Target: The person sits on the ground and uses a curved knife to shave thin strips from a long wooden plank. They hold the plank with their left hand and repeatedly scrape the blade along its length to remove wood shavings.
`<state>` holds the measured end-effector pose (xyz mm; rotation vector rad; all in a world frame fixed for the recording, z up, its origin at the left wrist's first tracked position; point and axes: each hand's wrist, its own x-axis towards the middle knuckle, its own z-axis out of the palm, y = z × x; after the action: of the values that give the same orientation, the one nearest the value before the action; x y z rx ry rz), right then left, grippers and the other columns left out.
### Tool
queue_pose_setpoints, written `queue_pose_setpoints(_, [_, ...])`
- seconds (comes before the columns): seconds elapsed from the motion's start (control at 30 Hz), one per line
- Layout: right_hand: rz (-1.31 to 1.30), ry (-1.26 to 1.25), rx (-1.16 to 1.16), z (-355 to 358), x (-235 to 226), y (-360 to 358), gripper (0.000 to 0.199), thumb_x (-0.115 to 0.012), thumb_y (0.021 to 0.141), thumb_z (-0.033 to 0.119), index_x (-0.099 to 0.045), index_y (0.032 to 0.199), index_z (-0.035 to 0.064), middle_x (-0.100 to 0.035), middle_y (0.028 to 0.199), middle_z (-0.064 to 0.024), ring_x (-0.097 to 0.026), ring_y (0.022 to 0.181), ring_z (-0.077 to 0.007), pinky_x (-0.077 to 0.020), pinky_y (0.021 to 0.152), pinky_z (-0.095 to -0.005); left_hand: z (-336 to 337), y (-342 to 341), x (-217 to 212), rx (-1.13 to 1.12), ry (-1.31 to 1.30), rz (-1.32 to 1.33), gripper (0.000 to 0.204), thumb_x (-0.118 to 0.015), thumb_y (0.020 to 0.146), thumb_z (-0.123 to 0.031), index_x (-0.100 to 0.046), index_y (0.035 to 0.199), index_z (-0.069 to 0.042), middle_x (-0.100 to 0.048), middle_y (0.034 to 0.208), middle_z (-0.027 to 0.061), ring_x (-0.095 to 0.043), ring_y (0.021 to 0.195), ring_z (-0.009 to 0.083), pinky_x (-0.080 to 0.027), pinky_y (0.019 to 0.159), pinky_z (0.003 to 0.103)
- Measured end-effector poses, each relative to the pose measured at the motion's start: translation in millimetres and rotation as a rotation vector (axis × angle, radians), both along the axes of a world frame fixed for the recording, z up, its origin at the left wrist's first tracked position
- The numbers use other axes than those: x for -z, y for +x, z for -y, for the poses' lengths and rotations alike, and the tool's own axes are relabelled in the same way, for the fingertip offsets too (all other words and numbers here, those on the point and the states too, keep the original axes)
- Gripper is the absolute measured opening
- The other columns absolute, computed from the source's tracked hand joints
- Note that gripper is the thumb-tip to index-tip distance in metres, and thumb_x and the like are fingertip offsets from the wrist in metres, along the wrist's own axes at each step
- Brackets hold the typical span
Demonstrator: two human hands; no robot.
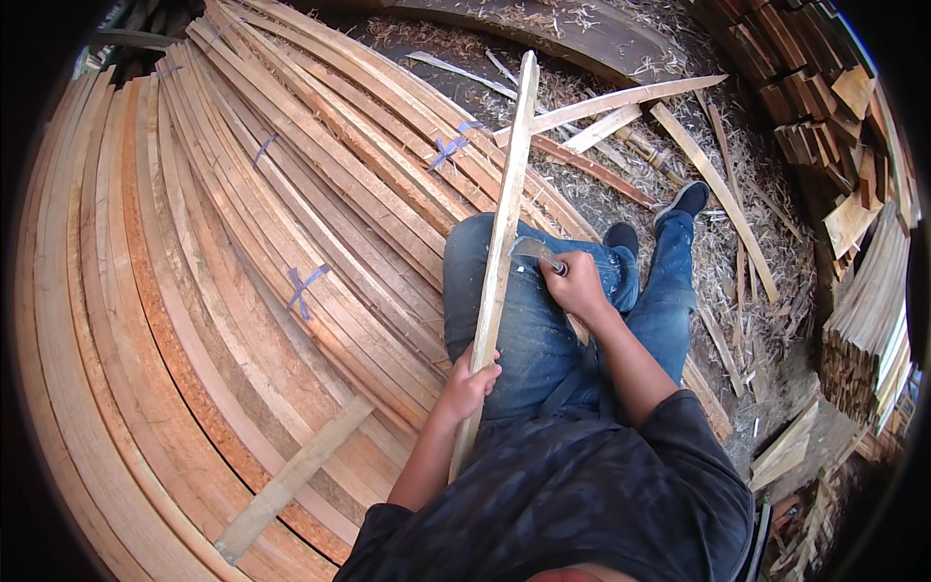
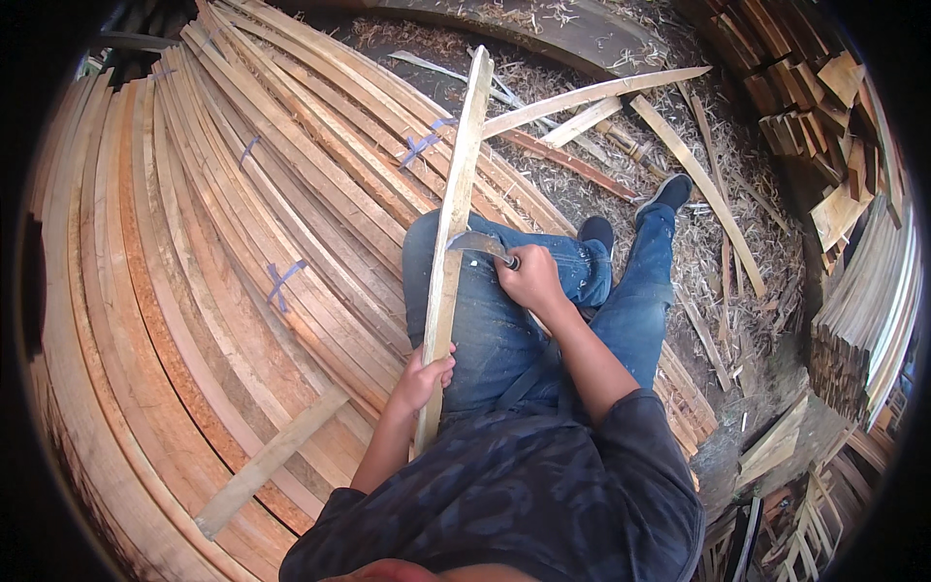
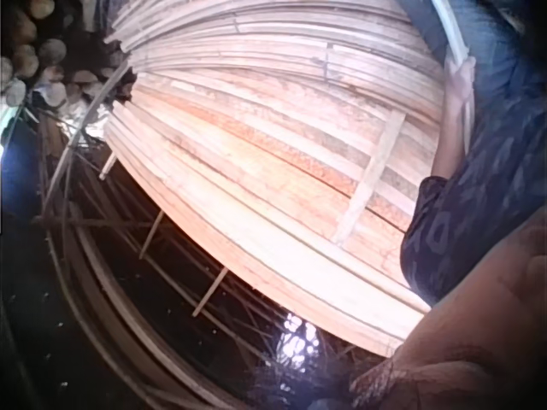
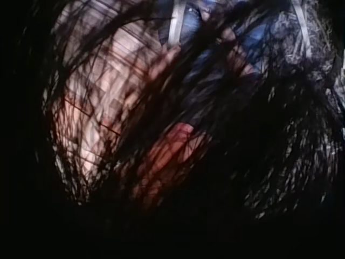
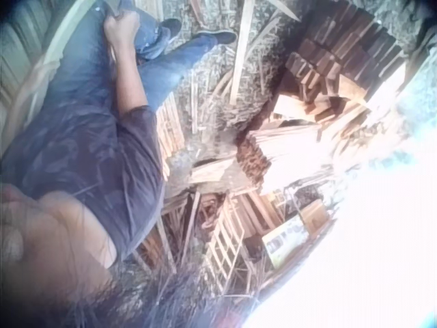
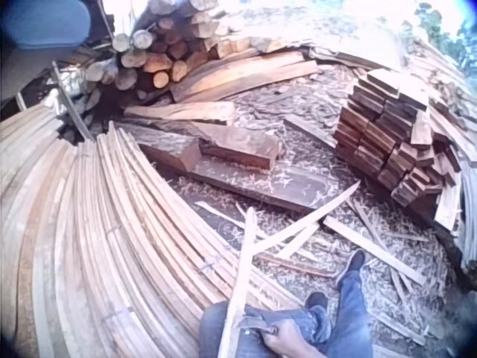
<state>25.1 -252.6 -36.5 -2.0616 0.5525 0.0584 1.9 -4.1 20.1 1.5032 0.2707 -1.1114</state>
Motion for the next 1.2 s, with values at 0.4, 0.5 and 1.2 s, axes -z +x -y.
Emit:
queue_pose_setpoints(0.4, [-0.005, -0.51, -0.274, 38, -42, 51, 0.022, -0.063, 0.067, 0.021, -0.072, 0.075, 0.002, -0.064, 0.069, -0.0231, -0.065, 0.069, -0.0392, -0.0536, 0.067, -0.0477, 3, -11, 7, 0.146, 0.195, 0.287, 0.027, -0.062, 0.084, -0.015, -0.055, 0.104, 0.001, -0.063, 0.085, 0.0174, -0.063, 0.078, 0.0288, -0.049, 0.073, 0.036])
queue_pose_setpoints(0.5, [-0.028, -0.583, -0.159, 70, -28, 74, 0.021, -0.064, 0.066, 0.02, -0.068, 0.066, -0.0001, -0.065, 0.069, -0.0241, -0.066, 0.066, -0.0389, -0.0545, 0.063, -0.0463, 7, -12, 2, 0.148, 0.232, 0.254, 0.029, -0.062, 0.083, -0.016, -0.056, 0.105, 0.002, -0.064, 0.09, 0.0207, -0.064, 0.085, 0.0339, -0.049, 0.078, 0.038])
queue_pose_setpoints(1.2, [0.109, -0.654, -0.427, 50, -48, 96, 0.021, -0.062, 0.067, 0.023, -0.07, 0.067, 0.0027, -0.066, 0.067, -0.022, -0.068, 0.066, -0.0378, -0.0556, 0.067, -0.0458, 11, -8, -3, 0.157, 0.297, 0.323, 0.029, -0.062, 0.083, -0.015, -0.055, 0.105, 0.003, -0.065, 0.087, 0.0225, -0.066, 0.082, 0.0363, -0.05, 0.077, 0.04])
